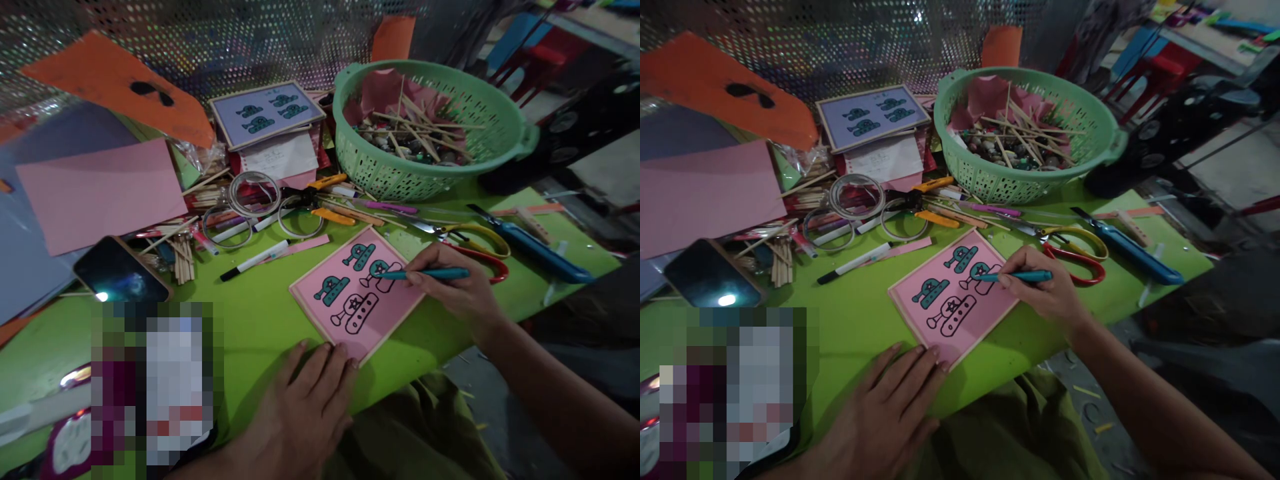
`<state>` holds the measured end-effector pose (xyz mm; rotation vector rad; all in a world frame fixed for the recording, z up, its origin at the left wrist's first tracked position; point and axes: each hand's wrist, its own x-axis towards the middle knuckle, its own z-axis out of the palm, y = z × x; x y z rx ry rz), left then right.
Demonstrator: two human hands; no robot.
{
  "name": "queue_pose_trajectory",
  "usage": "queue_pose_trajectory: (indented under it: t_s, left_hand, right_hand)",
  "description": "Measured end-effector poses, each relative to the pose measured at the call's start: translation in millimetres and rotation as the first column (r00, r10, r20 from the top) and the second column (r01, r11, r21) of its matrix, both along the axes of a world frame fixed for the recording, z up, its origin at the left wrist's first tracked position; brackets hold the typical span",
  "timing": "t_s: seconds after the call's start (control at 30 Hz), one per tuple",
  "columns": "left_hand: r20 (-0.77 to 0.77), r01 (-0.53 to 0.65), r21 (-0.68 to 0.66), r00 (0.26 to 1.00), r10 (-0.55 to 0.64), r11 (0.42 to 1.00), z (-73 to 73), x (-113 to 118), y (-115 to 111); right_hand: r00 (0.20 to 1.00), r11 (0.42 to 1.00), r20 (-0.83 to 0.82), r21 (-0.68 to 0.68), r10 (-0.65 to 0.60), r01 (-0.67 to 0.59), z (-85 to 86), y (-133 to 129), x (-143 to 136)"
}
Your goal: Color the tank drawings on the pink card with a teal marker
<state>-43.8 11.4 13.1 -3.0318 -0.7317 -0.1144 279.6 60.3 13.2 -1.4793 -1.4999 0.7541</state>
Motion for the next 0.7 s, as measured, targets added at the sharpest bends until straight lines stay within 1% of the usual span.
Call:
queue_pose_trajectory:
  t_s: [0.1, 0.2, 0.27, 0.37, 0.47, 0.63, 0.7]
  left_hand:
    - [-0.001, 0.005, 0.012, 1.000, -0.005, 1.000, -3.2, 0.4, -0.5]
    - [0.058, 0.002, 0.017, 0.998, -0.002, 1.000, -5.2, 1.0, -0.8]
    - [0.069, -0.005, 0.006, 0.998, 0.005, 1.000, -4.7, 1.3, -0.6]
    - [0.053, -0.011, -0.009, 0.999, 0.011, 1.000, -2.2, 1.8, 0.3]
    - [0.072, 0.002, 0.006, 0.997, -0.003, 1.000, -0.3, 2.5, 1.6]
    - [0.038, -0.004, 0.010, 0.999, 0.004, 1.000, 1.0, 3.2, 2.9]
    - [0.067, 0.000, 0.009, 0.998, -0.001, 1.000, 0.0, 3.0, 3.1]
  right_hand:
    - [1.000, 1.000, 0.005, -0.006, -0.004, 0.004, 0.0, -0.1, 0.2]
    - [1.000, 1.000, -0.025, -0.005, 0.007, -0.007, 0.1, 0.0, -0.2]
    - [0.999, 1.000, -0.046, -0.005, 0.011, -0.011, -0.1, 0.3, -0.1]
    - [0.999, 1.000, -0.034, -0.001, 0.014, -0.014, -0.3, 0.6, 0.5]
    - [0.999, 1.000, -0.025, 0.003, 0.020, -0.020, -0.7, 0.4, 1.0]
    - [0.999, 1.000, -0.038, 0.000, 0.021, -0.021, -2.6, -0.6, 2.7]
    - [0.999, 1.000, -0.030, 0.003, 0.026, -0.026, -3.4, -0.5, 3.4]
